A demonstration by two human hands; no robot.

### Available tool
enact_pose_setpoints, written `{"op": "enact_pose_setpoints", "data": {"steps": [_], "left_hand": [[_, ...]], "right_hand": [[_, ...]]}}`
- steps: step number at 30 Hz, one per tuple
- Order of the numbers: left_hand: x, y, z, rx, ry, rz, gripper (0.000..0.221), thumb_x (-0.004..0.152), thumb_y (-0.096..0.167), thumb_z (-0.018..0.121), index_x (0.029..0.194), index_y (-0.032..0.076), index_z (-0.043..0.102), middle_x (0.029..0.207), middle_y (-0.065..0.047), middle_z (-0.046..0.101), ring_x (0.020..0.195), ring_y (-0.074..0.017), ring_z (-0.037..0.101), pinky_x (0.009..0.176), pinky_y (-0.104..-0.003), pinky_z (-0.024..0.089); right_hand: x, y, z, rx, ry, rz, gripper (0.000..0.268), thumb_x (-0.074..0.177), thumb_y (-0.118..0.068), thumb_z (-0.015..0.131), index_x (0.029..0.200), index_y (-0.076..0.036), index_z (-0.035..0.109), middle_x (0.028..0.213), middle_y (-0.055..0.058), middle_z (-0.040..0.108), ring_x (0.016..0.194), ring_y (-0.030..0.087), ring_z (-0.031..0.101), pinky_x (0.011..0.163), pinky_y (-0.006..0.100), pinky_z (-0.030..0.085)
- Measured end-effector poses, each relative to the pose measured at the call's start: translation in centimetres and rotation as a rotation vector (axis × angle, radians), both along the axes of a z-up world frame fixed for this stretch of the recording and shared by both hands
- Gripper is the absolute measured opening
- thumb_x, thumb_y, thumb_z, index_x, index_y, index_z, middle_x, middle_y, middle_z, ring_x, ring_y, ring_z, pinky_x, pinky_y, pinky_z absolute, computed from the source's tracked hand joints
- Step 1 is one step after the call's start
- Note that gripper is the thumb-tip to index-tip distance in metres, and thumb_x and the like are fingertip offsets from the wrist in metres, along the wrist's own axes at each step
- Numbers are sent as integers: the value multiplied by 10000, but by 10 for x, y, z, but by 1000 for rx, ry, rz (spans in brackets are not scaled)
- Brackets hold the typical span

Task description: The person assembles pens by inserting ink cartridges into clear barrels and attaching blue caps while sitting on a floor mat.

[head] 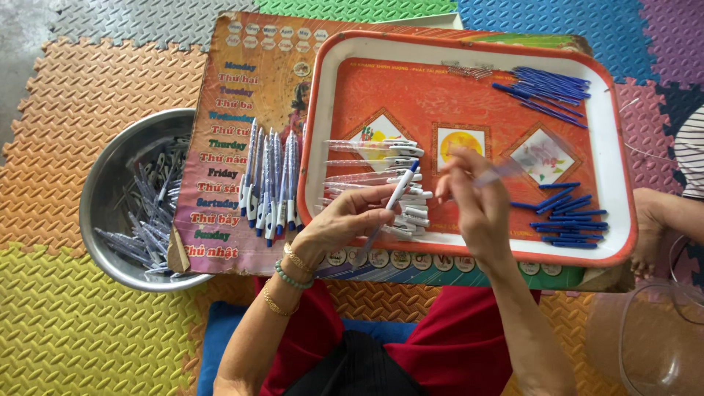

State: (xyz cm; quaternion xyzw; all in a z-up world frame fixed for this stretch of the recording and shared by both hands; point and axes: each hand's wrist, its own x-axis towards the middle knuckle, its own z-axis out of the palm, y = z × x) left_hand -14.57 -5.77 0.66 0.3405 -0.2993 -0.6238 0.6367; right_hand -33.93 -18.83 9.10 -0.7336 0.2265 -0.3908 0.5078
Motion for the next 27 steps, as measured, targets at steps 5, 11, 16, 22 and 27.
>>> {"op": "enact_pose_setpoints", "data": {"steps": [5, 11, 16, 22, 27], "left_hand": [[2, -5, -23, -37, 6, -53, 547, 1098, 74, 648, 1624, -7, 523, 1160, -112, 687, 894, -79, 673, 676, -213, 677], [-2, -3, 2, -105, -20, -88, 581, 1162, 62, 561, 1721, 44, 405, 1120, -78, 629, 739, -11, 473, 517, -110, 389], [-2, 1, 6, -87, -57, -98, 573, 1156, 54, 561, 1707, 23, 407, 1143, -108, 623, 740, -21, 467, 495, -136, 324], [-3, 1, 16, -48, -95, -114, 588, 1150, 72, 565, 1707, -12, 397, 1164, -110, 625, 750, -21, 479, 496, -130, 341], [-2, -1, 6, -16, -65, -99, 589, 1144, 58, 545, 1712, 20, 394, 1170, -82, 622, 760, -28, 462, 520, -124, 292]], "right_hand": [[16, -25, -28, 181, -18, 208, 294, 1143, -127, 644, 1369, 54, 696, 795, 74, 636, 676, 112, 608, 674, 264, 534], [16, -21, -21, 153, 15, 169, 198, 1115, -140, 706, 1181, 35, 771, 626, 33, 600, 591, 73, 563, 619, 207, 471], [17, -36, -46, 97, 146, 9, 340, 1108, -306, 775, 888, -47, 781, 539, 55, 622, 441, 86, 525, 450, 204, 437], [-3, -62, -28, 195, 39, -281, 317, 1174, -322, 720, 970, -80, 709, 686, 53, 660, 528, 51, 549, 488, 177, 466], [-68, -107, -48, 188, 64, -315, 236, 1179, -234, 723, 1042, -43, 737, 699, 56, 607, 521, 63, 516, 477, 206, 441]]}}
